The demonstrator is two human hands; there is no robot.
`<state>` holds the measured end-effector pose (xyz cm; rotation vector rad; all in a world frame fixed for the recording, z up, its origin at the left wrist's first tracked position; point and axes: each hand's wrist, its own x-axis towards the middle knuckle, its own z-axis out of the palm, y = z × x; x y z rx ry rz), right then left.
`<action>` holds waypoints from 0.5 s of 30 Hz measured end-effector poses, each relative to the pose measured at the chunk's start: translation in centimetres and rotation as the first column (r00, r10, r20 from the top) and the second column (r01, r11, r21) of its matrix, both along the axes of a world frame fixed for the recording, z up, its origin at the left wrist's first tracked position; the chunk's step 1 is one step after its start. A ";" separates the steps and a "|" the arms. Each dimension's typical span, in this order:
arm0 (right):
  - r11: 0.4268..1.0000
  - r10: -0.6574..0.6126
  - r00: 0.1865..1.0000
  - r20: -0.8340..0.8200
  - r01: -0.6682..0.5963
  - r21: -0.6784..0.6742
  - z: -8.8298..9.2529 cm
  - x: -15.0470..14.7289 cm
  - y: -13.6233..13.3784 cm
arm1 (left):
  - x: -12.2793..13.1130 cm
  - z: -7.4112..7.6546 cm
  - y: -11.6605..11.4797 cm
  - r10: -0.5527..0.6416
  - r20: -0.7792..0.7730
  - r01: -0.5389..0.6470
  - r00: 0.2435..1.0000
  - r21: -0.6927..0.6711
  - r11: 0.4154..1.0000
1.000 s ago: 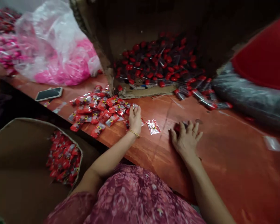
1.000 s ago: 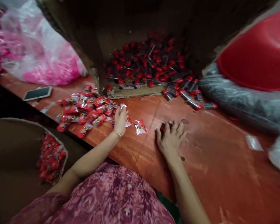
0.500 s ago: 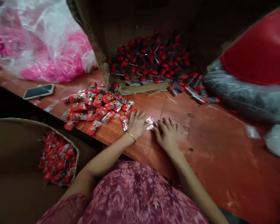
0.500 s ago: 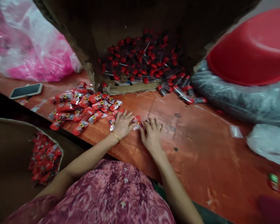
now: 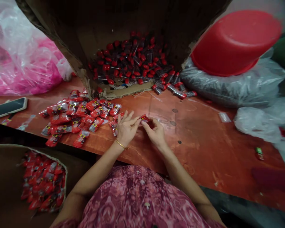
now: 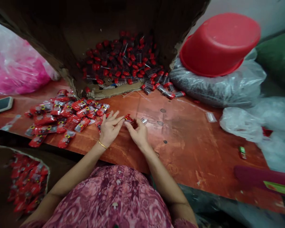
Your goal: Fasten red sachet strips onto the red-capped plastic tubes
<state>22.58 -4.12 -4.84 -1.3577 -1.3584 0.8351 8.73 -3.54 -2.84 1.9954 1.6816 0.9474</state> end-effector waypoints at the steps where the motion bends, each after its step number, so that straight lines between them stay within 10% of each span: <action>1: 1.000 -0.011 0.996 -0.089 0.009 -0.015 0.2 -0.2 0.2 | 0.1 0.4 -0.1 0.003 0.056 -0.003 0.998 0.003 1.000; 10: 0.992 -0.050 0.974 -0.220 0.023 -0.123 0.1 0.0 0.2 | 1.9 0.3 0.3 0.281 0.678 0.174 0.679 -0.521 0.836; 15: 0.976 -0.187 0.963 -0.195 0.160 -0.146 -0.1 1.5 1.0 | 1.1 0.0 1.1 0.046 0.127 0.026 0.991 -0.514 0.858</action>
